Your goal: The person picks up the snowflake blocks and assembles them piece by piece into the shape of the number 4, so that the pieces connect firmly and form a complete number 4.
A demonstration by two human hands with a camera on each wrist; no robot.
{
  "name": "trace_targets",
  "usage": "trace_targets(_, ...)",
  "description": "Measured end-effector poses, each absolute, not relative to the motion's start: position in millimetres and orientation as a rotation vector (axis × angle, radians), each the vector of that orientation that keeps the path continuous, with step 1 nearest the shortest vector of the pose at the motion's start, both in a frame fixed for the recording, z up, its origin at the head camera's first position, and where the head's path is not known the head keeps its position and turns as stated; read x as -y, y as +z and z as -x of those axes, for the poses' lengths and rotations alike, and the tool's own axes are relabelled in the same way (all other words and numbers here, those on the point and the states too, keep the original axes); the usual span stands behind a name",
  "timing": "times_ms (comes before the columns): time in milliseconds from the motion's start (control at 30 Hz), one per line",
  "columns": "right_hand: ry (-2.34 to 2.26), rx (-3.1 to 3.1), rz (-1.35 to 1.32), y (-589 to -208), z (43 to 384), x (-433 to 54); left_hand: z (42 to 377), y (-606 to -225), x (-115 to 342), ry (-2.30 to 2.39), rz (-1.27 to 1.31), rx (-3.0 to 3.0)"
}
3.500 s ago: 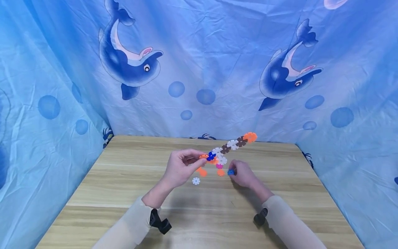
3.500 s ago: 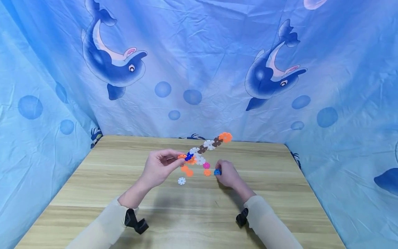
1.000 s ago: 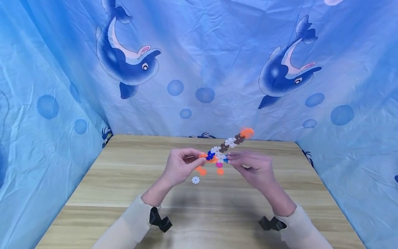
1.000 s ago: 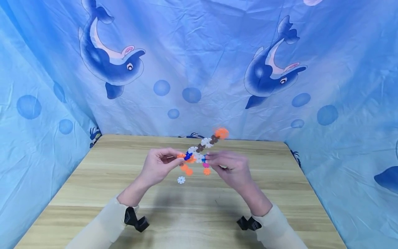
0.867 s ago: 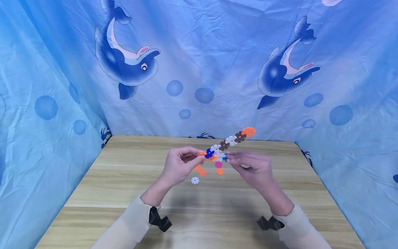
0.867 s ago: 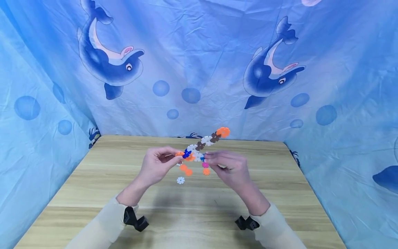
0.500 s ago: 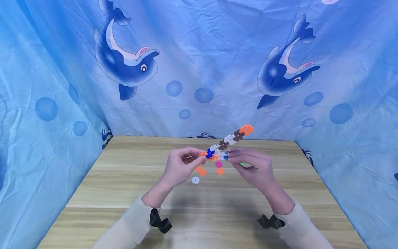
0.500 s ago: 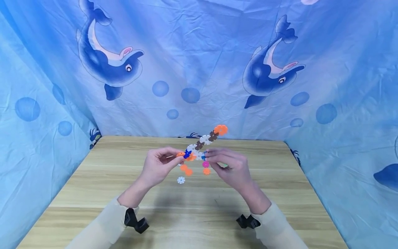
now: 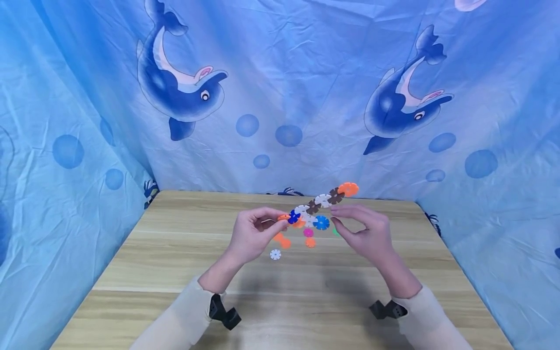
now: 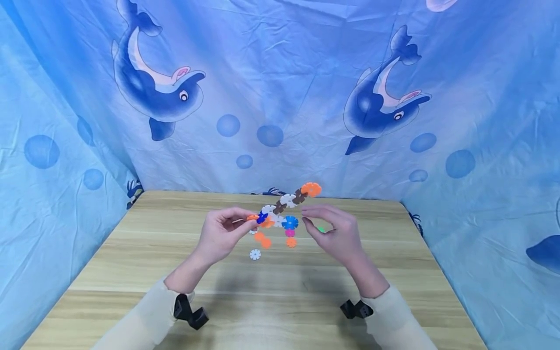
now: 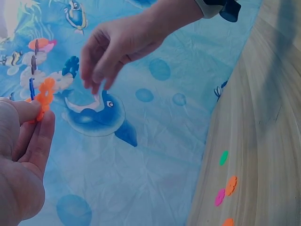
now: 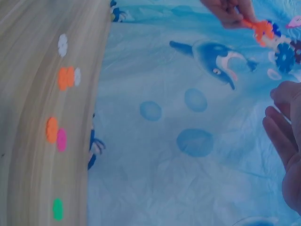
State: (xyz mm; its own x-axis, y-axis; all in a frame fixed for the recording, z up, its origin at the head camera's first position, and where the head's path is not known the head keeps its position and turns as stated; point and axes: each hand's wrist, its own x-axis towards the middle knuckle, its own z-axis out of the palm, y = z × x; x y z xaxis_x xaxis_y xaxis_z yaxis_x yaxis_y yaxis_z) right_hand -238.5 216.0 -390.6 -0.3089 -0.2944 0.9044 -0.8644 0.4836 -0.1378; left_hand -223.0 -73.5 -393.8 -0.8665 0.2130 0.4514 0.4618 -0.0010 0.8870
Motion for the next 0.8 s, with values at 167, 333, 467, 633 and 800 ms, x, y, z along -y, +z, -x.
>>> trace_targets(167,0.8,2.005,-0.829,-402,246,-225,223,-394,74,-1.972,0.731,2.066)
trace_targets(333,0.811,2.14,-0.727,-416,256,-232,220,-394,75,-1.981,0.715,2.07)
trace_targets(467,0.842,2.222,-0.67,-426,265,-237,220,-394,75,-1.981,0.722,2.066)
trace_targets(633,0.872,2.31,-0.634,-436,274,-241,221,-395,75,-1.964,0.736,2.056)
trace_targets(800,0.89,2.412,-0.562,-445,282,-243,220,-394,76,-1.96,0.743,2.052)
